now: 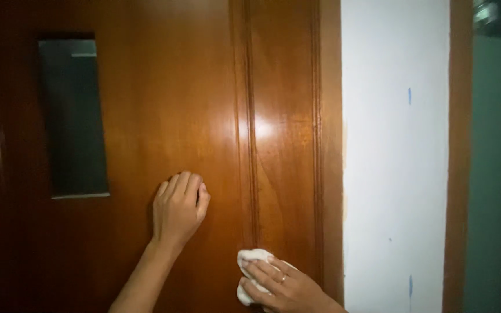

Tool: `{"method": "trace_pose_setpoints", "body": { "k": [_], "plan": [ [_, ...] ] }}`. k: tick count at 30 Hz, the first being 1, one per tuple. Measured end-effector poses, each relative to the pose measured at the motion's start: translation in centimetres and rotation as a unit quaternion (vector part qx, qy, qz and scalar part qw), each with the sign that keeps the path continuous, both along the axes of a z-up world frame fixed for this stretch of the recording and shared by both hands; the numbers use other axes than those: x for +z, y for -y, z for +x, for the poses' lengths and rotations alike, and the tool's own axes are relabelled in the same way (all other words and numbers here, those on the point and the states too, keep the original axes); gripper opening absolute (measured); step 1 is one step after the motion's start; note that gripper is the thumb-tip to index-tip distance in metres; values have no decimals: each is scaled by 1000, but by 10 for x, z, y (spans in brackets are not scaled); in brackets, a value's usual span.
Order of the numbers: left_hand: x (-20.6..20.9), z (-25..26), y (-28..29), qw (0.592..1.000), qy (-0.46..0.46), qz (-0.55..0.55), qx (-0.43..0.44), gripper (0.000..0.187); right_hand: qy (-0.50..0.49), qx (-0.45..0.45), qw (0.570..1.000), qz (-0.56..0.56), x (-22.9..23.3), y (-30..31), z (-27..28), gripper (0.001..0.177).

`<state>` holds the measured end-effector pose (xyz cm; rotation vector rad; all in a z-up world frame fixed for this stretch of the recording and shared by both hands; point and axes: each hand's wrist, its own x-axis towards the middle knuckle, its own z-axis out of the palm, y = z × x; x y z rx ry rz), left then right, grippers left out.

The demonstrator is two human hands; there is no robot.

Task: Clean the surface of a wooden door using a cloth.

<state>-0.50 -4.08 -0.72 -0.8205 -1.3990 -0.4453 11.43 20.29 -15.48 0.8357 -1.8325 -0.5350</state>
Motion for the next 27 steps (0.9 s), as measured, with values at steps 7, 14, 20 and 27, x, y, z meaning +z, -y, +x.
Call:
{"method": "trace_pose_setpoints", "body": {
  "k": [7,14,20,27],
  "plan": [
    [8,-12,28,1000,-8,-1,21,10,-68,-17,993,-90,99,41,-16,53],
    [14,-35,42,999,7,-5,32,11,-186,-37,962,-198,241,71,-54,48],
    [11,-36,45,999,28,28,-33,11,-249,-24,934,-257,335,91,-74,42],
    [16,-33,48,992,49,56,-105,9,-292,8,909,-297,385,112,-96,35]
  ]
}}
